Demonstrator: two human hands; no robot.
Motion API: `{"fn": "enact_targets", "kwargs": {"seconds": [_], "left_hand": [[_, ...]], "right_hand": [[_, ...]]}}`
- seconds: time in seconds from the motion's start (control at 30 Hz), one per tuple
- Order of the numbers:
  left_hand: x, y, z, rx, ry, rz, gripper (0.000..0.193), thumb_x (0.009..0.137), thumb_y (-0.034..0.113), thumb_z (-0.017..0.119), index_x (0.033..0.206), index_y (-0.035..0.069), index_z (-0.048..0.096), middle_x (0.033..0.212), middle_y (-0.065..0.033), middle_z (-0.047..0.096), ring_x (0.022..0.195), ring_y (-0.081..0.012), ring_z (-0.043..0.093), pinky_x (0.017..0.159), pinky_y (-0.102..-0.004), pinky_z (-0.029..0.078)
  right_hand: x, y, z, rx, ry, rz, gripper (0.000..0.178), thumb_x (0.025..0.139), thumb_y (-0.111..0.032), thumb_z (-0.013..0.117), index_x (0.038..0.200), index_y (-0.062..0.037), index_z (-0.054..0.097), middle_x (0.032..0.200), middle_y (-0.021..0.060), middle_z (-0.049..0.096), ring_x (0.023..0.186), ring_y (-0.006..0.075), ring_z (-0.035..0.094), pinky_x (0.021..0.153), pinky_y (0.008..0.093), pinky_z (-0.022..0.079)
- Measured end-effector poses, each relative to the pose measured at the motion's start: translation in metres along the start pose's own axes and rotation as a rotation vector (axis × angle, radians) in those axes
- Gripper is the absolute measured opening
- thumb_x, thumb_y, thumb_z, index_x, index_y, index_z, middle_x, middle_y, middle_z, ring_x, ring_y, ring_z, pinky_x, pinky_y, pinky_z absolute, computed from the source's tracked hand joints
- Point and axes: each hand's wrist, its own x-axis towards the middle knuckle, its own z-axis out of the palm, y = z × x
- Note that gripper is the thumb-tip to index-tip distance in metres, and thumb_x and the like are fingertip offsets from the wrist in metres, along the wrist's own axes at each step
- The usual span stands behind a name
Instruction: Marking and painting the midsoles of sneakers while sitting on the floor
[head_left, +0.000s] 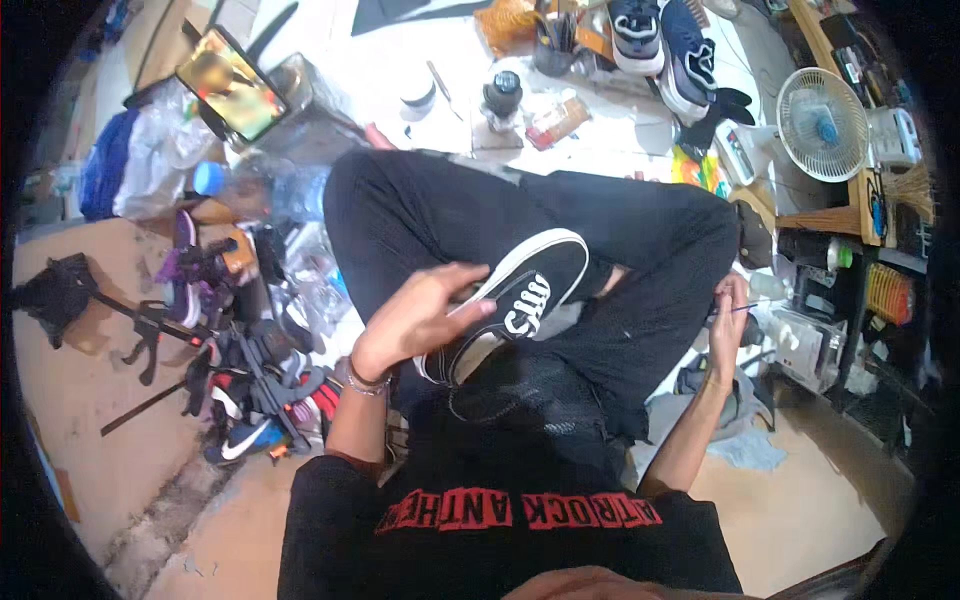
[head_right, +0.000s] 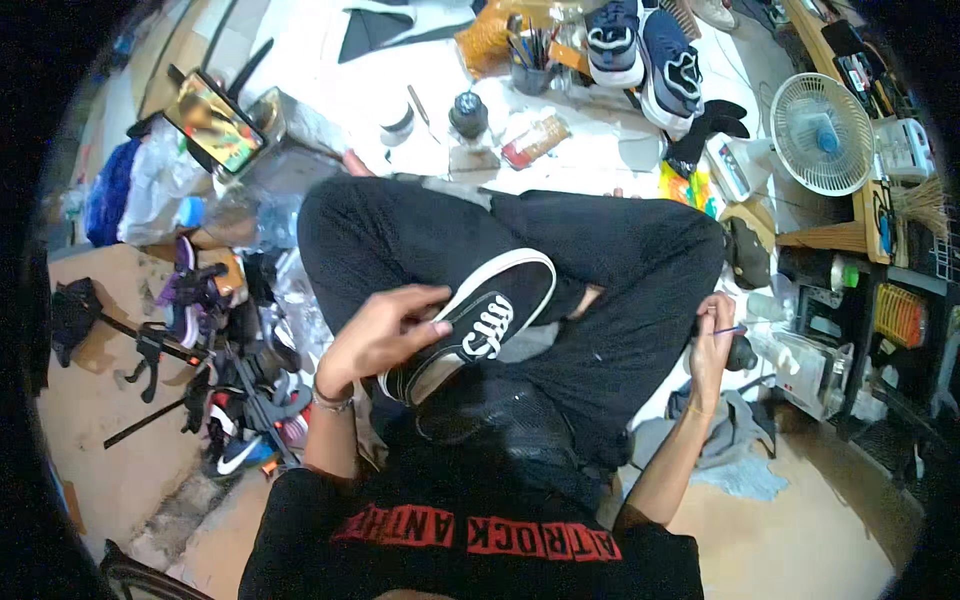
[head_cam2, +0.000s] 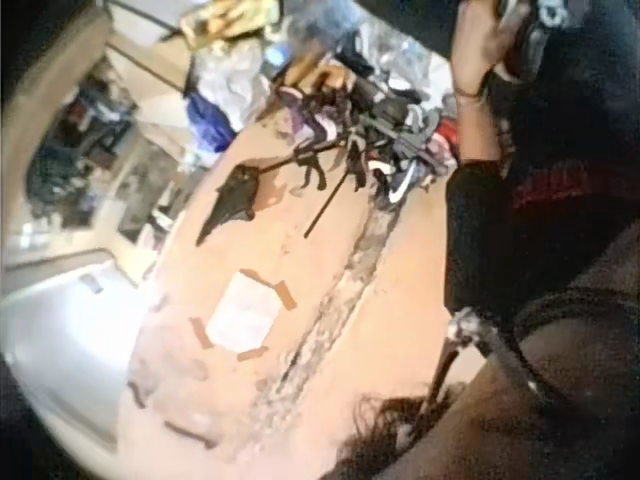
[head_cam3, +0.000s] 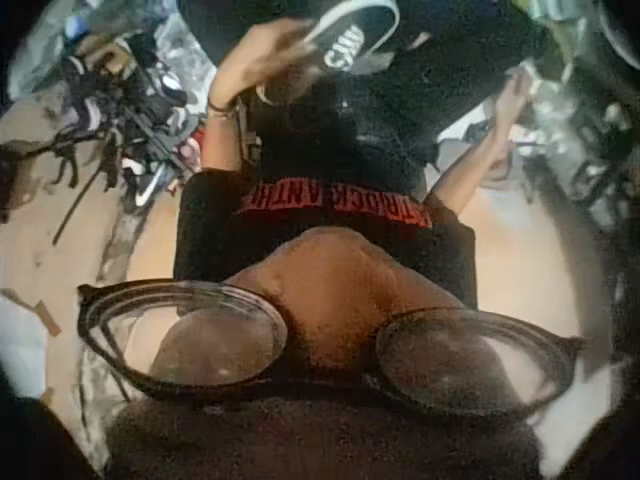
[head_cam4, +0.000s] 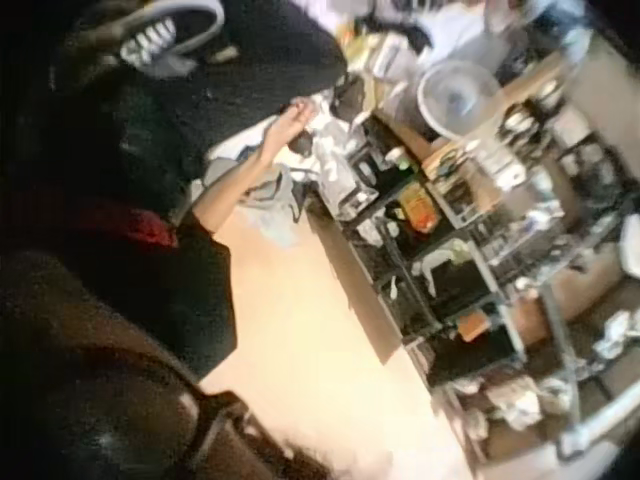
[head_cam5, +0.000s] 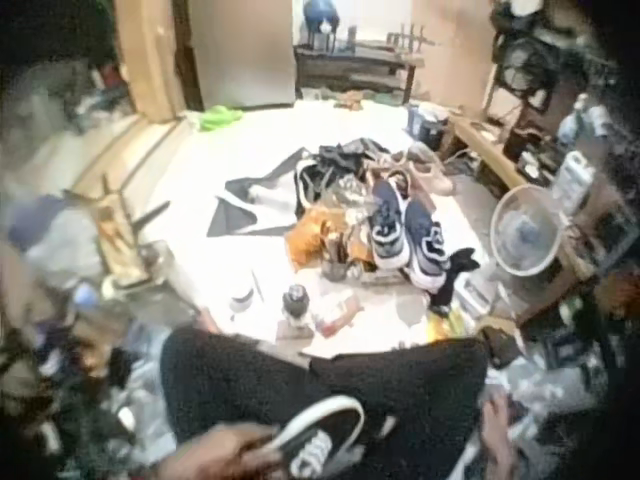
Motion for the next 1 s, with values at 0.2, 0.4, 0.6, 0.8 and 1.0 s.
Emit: {"fn": "enact_targets", "kwargs": {"seconds": [0.2, 0.4, 0.6, 0.8, 1.0], "left_hand": [[0.111, 0.002, -0.109, 0.047, 0.356, 0.112, 0.028, 0.09, 0.017, 0.062, 0.111, 0.0, 0.066, 0.097, -0.0121, 0.071, 0.088, -0.0184, 0.066, 0.078, -0.0311, 0.051], [0.279, -0.113, -0.193, 0.513, 0.451, -0.093, 0.033, 0.078, 0.03, 0.068, 0.101, 0.008, 0.072, 0.102, -0.0192, 0.07, 0.098, -0.0342, 0.066, 0.087, -0.039, 0.052], [0.338, -0.16, -0.171, 0.679, 0.267, -0.589, 0.045, 0.079, 0.029, 0.066, 0.12, 0.01, 0.063, 0.125, -0.0166, 0.062, 0.114, -0.0337, 0.061, 0.095, -0.0461, 0.049], [0.364, -0.149, -0.145, 0.63, 0.488, -0.646, 0.04, 0.07, 0.026, 0.074, 0.1, 0.0, 0.067, 0.112, -0.0222, 0.067, 0.107, -0.0367, 0.064, 0.089, -0.0409, 0.053], [0.357, -0.169, -0.187, 0.559, 0.487, -0.494, 0.031, 0.069, 0.027, 0.076, 0.09, 0.005, 0.072, 0.099, -0.0198, 0.071, 0.096, -0.0362, 0.068, 0.082, -0.038, 0.055]], "right_hand": [[0.037, -0.04, 0.022, -0.257, 0.222, -0.15, 0.024, 0.084, 0.003, 0.045, 0.107, 0.0008, 0.054, 0.102, 0.0154, 0.044, 0.099, 0.0311, 0.05, 0.094, 0.0349, 0.039], [0.122, -0.108, 0.032, -0.63, -0.155, -0.082, 0.023, 0.086, -0.021, 0.063, 0.103, -0.007, 0.069, 0.105, 0.0191, 0.057, 0.096, 0.0375, 0.061, 0.082, 0.0442, 0.048], [0.193, -0.104, 0.11, -0.906, -0.577, -0.007, 0.037, 0.083, -0.04, 0.068, 0.095, -0.0056, 0.071, 0.1, 0.0172, 0.065, 0.096, 0.0349, 0.064, 0.083, 0.0436, 0.052], [0.212, -0.053, 0.139, -0.626, -0.529, -0.185, 0.042, 0.084, -0.038, 0.067, 0.113, -0.0079, 0.067, 0.114, 0.0163, 0.061, 0.113, 0.0345, 0.056, 0.097, 0.0481, 0.045], [0.227, -0.072, 0.148, -0.528, -0.656, -0.16, 0.037, 0.086, -0.035, 0.066, 0.096, 0.0003, 0.071, 0.101, 0.0225, 0.064, 0.098, 0.0365, 0.061, 0.087, 0.0434, 0.048]]}}
